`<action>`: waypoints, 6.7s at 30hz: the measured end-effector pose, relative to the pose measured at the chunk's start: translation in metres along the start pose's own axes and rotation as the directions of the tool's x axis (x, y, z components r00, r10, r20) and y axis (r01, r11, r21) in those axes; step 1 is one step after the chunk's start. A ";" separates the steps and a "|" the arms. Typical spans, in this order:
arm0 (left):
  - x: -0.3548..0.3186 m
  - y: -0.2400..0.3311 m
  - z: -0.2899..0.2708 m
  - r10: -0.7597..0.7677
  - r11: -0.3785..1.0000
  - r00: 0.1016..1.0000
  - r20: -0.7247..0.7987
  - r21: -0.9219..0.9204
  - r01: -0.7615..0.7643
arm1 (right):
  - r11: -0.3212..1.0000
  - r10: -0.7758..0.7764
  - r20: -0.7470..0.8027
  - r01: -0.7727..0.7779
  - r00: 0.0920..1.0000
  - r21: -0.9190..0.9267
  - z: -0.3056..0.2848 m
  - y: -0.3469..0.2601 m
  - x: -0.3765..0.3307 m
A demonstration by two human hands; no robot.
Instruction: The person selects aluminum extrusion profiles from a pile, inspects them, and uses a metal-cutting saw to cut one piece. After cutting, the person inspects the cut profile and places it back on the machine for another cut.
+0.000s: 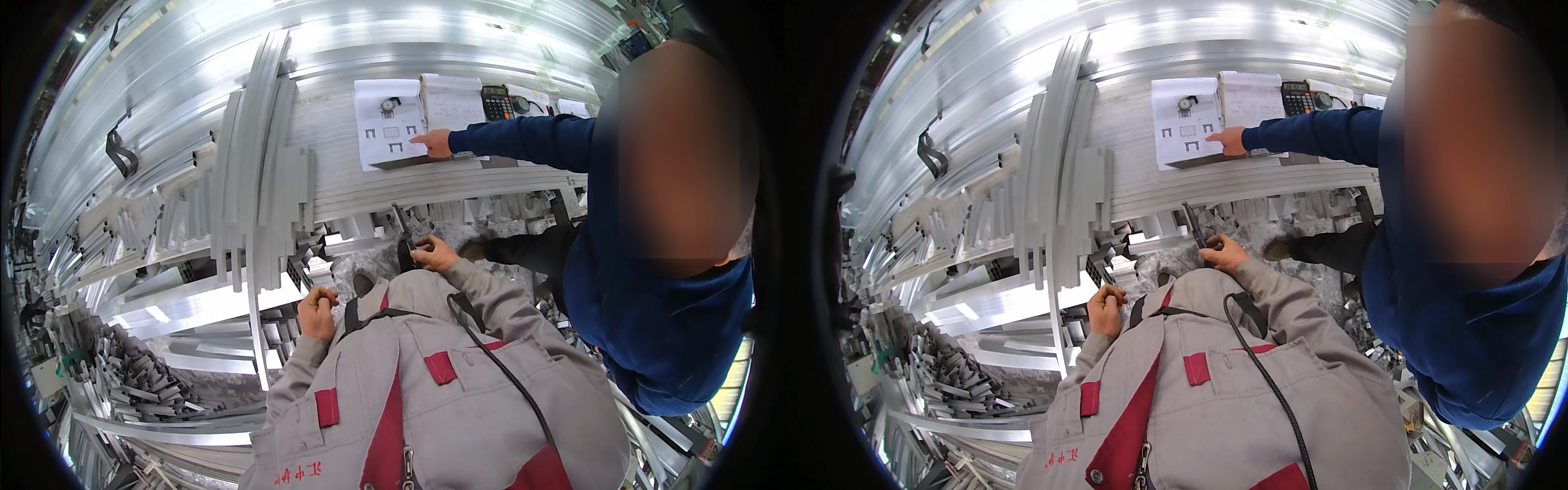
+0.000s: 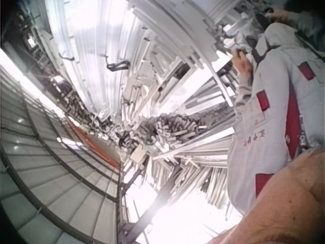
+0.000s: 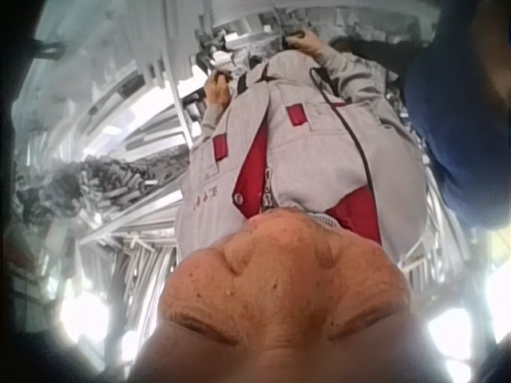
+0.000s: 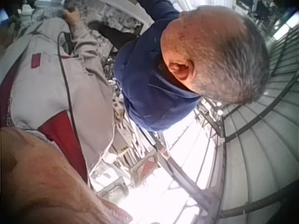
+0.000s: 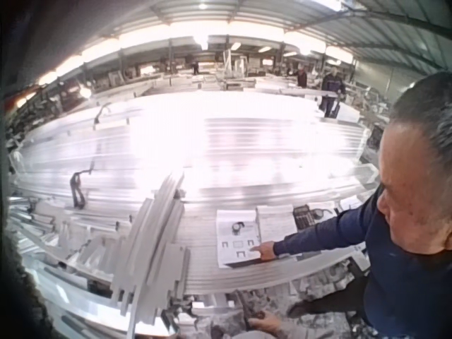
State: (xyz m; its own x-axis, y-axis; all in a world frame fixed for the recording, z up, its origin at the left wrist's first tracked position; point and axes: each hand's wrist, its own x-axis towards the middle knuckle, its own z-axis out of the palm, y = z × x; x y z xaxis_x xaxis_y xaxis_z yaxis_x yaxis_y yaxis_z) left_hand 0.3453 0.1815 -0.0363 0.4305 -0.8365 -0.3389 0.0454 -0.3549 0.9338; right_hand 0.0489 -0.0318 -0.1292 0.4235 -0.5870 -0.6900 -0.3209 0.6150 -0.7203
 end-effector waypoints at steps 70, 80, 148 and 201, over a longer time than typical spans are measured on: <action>-0.124 -0.075 0.010 -0.421 0.907 0.858 -0.294 -0.127 0.401 | 0.555 -0.126 -0.382 -0.254 0.915 -0.792 -0.003 -0.148 0.178; -0.102 -0.063 0.014 -0.441 0.896 0.852 -0.282 -0.087 0.435 | 0.610 -0.133 -0.445 -0.281 0.886 -0.741 -0.015 -0.147 0.175; -0.068 -0.072 0.014 -0.500 0.861 0.839 -0.215 -0.016 0.509 | 0.605 -0.305 -0.475 -0.218 0.825 -0.766 -0.083 -0.159 0.220; -0.099 -0.060 0.046 -0.534 0.840 0.787 -0.309 -0.086 0.535 | 0.673 -0.366 -0.304 0.025 0.880 -0.739 0.003 -0.164 0.235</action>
State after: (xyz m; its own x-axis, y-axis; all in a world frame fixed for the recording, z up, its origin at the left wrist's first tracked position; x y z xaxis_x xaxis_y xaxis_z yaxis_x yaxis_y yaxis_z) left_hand 0.2581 0.2665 -0.0640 0.5930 -0.3405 -0.7297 0.3466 -0.7100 0.6130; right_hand 0.2040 -0.2687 -0.1727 0.2328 -0.9014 -0.3652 -0.8314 0.0103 -0.5556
